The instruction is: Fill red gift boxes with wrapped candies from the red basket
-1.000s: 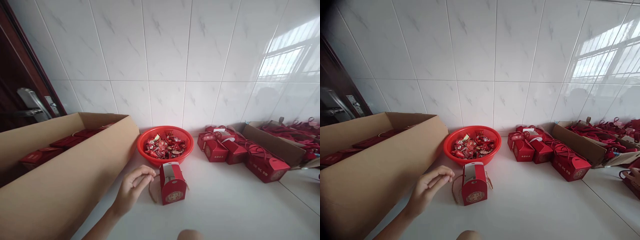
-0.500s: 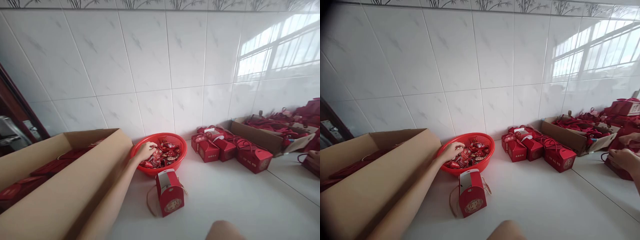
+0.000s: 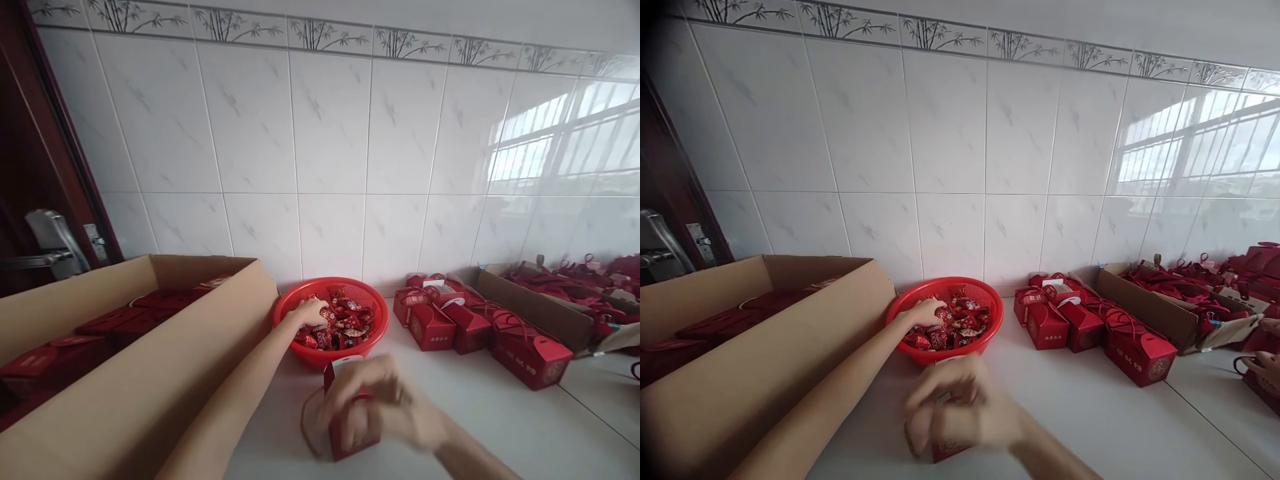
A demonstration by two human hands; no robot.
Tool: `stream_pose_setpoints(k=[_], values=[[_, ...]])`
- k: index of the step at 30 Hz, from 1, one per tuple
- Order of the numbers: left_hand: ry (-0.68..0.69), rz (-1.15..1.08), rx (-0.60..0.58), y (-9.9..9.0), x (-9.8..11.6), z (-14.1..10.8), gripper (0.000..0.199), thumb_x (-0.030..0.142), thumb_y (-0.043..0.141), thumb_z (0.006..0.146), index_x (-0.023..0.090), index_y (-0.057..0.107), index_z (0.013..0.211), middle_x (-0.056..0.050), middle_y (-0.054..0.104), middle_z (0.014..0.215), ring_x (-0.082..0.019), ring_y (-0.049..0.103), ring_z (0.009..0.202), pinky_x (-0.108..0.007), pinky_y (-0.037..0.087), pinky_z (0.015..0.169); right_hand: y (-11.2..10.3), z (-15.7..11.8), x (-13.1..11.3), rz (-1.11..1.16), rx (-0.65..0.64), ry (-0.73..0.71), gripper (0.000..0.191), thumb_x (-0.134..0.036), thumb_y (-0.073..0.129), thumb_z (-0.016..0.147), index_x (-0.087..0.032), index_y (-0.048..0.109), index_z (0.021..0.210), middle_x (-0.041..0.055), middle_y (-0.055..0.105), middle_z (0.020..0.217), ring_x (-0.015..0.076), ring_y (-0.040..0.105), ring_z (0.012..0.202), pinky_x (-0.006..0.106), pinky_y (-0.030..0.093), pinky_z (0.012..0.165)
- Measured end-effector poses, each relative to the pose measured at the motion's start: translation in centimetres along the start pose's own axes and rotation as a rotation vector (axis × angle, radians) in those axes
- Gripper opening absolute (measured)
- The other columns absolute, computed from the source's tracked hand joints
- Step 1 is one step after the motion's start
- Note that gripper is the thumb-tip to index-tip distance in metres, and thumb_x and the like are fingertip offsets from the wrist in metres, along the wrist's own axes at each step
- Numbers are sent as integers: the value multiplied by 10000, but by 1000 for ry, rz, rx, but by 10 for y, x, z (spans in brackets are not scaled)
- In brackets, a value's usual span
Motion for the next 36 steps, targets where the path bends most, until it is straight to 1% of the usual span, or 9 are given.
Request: stream_pose_setpoints(k=[1, 2, 4, 6, 11, 16, 24, 29, 36], values=[[0, 0, -1, 0, 1, 0, 641, 294, 683, 689, 258, 599, 1324, -119, 597, 1385, -357, 530, 1289, -464, 405, 1071, -39, -3, -1, -90, 343, -37, 263, -396, 562, 921, -222, 724, 1035, 58, 723, 1012, 178, 676, 867, 288, 517, 706], [0, -2, 0, 1, 2, -1, 632, 295, 686, 688, 263, 605, 1315, -108, 607, 1376, -349, 528, 1292, -456, 397, 1081, -69, -8, 0, -205, 573, -49, 243, -403, 613, 882, -193, 733, 915, 65, 732, 926, 184, 673, 835, 294, 516, 720], [-2, -9, 3, 1, 3, -1, 608, 274, 681, 691, 264, 619, 1295, -94, 626, 1354, -330, 542, 1278, -437, 392, 1087, -113, -17, 13, -382, 829, 15, 233, -406, 638, 840, -188, 721, 849, 63, 741, 858, 202, 671, 810, 314, 520, 726], [-10, -16, 3, 3, 2, -1, 559, 245, 669, 694, 265, 648, 1252, -84, 649, 1320, -321, 570, 1242, -418, 421, 1058, -140, -18, 33, -539, 937, 113, 212, -369, 615, 820, -181, 711, 832, 62, 739, 804, 210, 669, 751, 332, 526, 719], [-9, -20, -19, 8, 1, -1, 346, 352, 688, 708, 281, 721, 1045, -64, 709, 1181, -325, 618, 1160, -417, 463, 993, -162, -1, 80, -955, 782, 585, 218, -222, 499, 883, -196, 706, 947, 40, 760, 938, 191, 690, 858, 272, 480, 706], [56, 91, -96, 13, 17, -1, 658, 523, 813, 534, 249, 654, 1110, -119, 657, 1264, -388, 535, 1252, -542, 348, 1083, -162, 11, 89, -1104, 669, 754, 122, -306, 635, 844, -223, 725, 847, 51, 762, 924, 238, 691, 890, 287, 411, 674], [41, -31, -99, 14, 18, 8, 424, 346, 809, 489, 221, 671, 870, -97, 716, 988, -383, 624, 1064, -409, 494, 846, -161, 10, 89, -1185, 604, 865, 274, -471, 573, 903, -241, 712, 847, 50, 758, 928, 226, 686, 881, 282, 377, 654], [74, -278, -49, 10, 9, 9, 340, 292, 793, 524, 208, 689, 836, -30, 706, 801, -280, 665, 878, -318, 495, 740, -160, 10, 88, -1202, 571, 873, 215, -420, 578, 893, -246, 701, 859, 36, 756, 924, 221, 682, 882, 281, 360, 640], [183, -663, 41, -5, 10, 2, 481, 164, 716, 621, 185, 695, 1101, -14, 717, 933, -192, 659, 871, -286, 513, 767, -161, 9, 92, -1221, 564, 872, 195, -368, 550, 884, -246, 677, 968, 44, 748, 992, 239, 678, 919, 286, 360, 642]])
Point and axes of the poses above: each hand's wrist, its own z-axis towards the middle knuckle, its own y-axis out of the palm, x = y × z, the point moved 6 cm from there along z, towards the middle knuckle
